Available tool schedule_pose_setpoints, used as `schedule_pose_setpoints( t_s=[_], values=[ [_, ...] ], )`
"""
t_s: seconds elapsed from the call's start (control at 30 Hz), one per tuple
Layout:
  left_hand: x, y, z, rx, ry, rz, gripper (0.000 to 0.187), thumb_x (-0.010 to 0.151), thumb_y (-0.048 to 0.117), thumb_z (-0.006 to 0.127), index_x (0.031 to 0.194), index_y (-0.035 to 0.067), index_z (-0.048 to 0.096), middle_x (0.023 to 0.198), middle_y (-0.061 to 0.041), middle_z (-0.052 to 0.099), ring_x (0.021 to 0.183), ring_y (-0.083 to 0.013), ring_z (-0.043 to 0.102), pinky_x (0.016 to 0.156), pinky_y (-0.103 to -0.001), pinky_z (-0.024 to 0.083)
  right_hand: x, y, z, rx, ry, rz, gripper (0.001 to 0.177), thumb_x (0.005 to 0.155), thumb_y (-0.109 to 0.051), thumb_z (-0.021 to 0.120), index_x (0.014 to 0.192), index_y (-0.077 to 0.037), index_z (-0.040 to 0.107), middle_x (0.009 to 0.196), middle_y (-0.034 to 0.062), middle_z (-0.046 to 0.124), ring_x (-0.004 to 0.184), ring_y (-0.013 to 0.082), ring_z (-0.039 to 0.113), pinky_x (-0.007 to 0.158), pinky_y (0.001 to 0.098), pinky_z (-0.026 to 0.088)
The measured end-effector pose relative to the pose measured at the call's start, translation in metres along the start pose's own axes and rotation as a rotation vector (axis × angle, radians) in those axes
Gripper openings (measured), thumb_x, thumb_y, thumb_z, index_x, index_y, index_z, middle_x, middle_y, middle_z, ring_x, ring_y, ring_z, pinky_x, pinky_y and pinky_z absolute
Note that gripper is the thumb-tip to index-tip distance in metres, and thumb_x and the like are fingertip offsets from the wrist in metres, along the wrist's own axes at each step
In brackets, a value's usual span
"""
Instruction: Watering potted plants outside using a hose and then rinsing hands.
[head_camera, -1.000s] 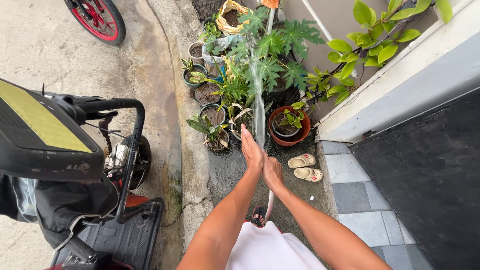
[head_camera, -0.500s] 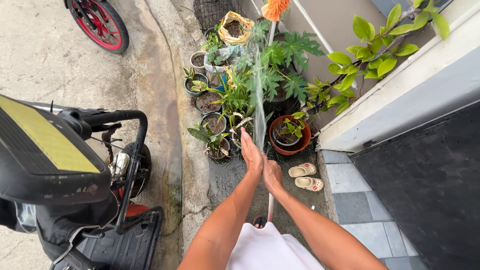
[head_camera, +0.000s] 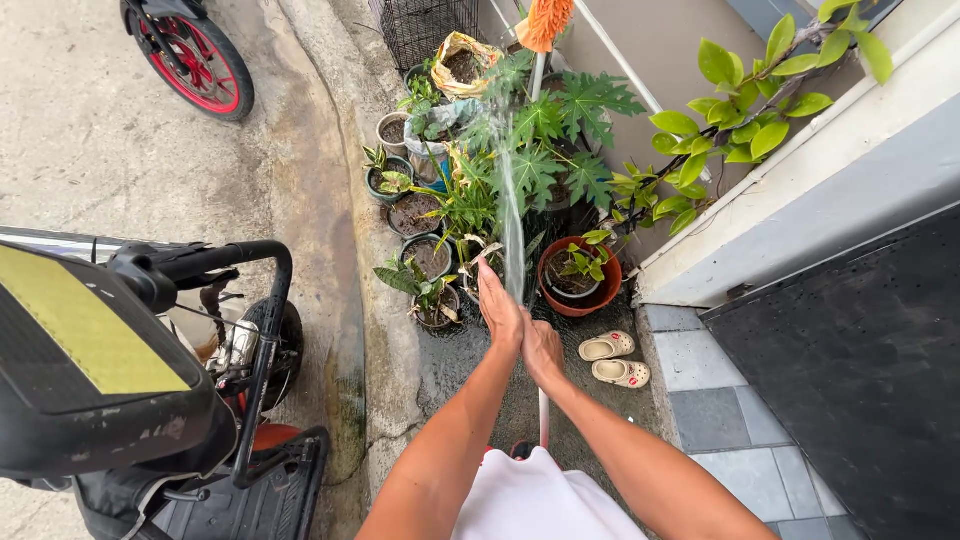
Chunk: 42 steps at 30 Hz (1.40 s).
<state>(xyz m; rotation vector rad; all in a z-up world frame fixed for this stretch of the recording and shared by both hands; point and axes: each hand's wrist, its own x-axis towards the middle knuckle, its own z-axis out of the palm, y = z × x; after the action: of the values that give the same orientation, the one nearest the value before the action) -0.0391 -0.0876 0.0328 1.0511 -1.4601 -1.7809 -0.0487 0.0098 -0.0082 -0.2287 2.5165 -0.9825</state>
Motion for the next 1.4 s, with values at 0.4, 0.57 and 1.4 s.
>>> schedule_pose_setpoints(
  t_s=[0.4, 0.57, 1.4],
  values=[
    [0.017, 0.031, 0.002, -0.041, 0.027, -0.003, 0.078, 0.104, 0.059, 0.02, 0.159, 0.006, 0.032, 0.164, -0.016, 0.035, 0.152, -0.0307, 0.031, 0.124, -0.037, 0.021, 0.033, -0.008, 0.007, 0.022, 0.053, -0.105, 0.088, 0.098, -0.071, 0.032, 0.074, 0.008, 0.063, 0.068, 0.0294, 0.06, 0.066, 0.0436, 0.063, 0.063, 0.054, 0.046],
    [0.03, 0.038, 0.005, -0.109, 0.044, 0.039, 0.077, 0.104, 0.059, 0.021, 0.159, 0.005, 0.032, 0.165, -0.015, 0.034, 0.153, -0.029, 0.03, 0.124, -0.036, 0.021, 0.034, -0.032, 0.0, 0.064, 0.037, -0.111, 0.089, 0.097, -0.071, 0.031, 0.067, 0.007, 0.06, 0.06, 0.026, 0.058, 0.059, 0.0381, 0.061, 0.06, 0.0532, 0.045],
    [0.088, 0.035, 0.02, -0.2, 0.066, 0.072, 0.074, 0.105, 0.056, 0.025, 0.158, 0.005, 0.033, 0.166, -0.013, 0.034, 0.155, -0.0273, 0.029, 0.124, -0.035, 0.019, 0.07, -0.08, -0.005, 0.081, 0.045, -0.049, 0.087, 0.093, -0.073, 0.037, 0.08, 0.008, 0.066, 0.077, 0.0338, 0.065, 0.075, 0.0478, 0.067, 0.07, 0.0559, 0.048]
  ],
)
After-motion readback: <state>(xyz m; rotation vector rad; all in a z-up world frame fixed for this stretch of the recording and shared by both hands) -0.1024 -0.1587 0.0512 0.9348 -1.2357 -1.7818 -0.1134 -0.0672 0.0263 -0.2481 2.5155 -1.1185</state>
